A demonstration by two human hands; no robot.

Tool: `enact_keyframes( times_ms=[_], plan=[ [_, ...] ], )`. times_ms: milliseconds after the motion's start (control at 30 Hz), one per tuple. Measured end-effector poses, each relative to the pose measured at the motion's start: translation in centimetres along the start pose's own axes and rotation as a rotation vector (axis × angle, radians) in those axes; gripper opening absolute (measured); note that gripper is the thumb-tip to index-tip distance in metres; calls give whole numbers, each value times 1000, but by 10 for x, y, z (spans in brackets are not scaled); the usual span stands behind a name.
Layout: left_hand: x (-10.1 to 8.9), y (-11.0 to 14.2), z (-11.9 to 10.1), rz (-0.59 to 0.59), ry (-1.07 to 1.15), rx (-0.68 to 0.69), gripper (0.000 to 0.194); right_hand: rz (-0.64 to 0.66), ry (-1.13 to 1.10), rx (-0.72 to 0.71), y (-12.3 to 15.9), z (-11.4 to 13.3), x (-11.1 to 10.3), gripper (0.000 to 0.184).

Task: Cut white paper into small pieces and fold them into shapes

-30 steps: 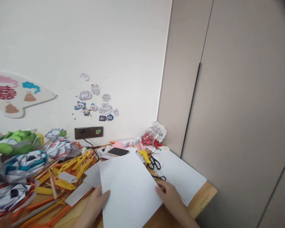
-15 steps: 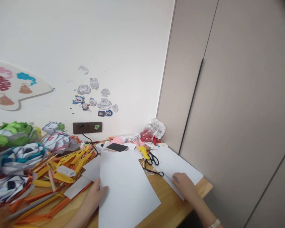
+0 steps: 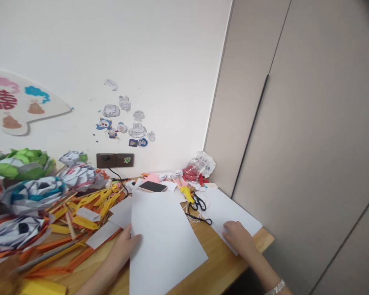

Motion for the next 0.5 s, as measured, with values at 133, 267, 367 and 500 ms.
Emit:
enact_keyframes(
  times_ms=[133, 267, 367, 500],
  plan=[
    [0, -2, 2, 20, 25, -7, 23, 17, 26, -16, 0, 0, -2, 17],
    [-1, -4, 3, 8, 9, -3, 24, 29, 51, -27, 0, 1, -3, 21],
    [0, -3, 3, 42, 27, -27, 24, 31, 56, -53, 3, 3, -3, 15],
    [1, 1, 1, 38, 10, -62, 24, 38, 65, -68, 6, 5, -2, 16]
  ],
)
Point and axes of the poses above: each hand's wrist, its own y-axis away from the middle knuckle, its own x-axis out of the palm, z = x × y, the point moved 4 cm from there along -y, towards the middle knuckle, and after that the axes turned 13 degrees about -x, right-handed, at the moved point
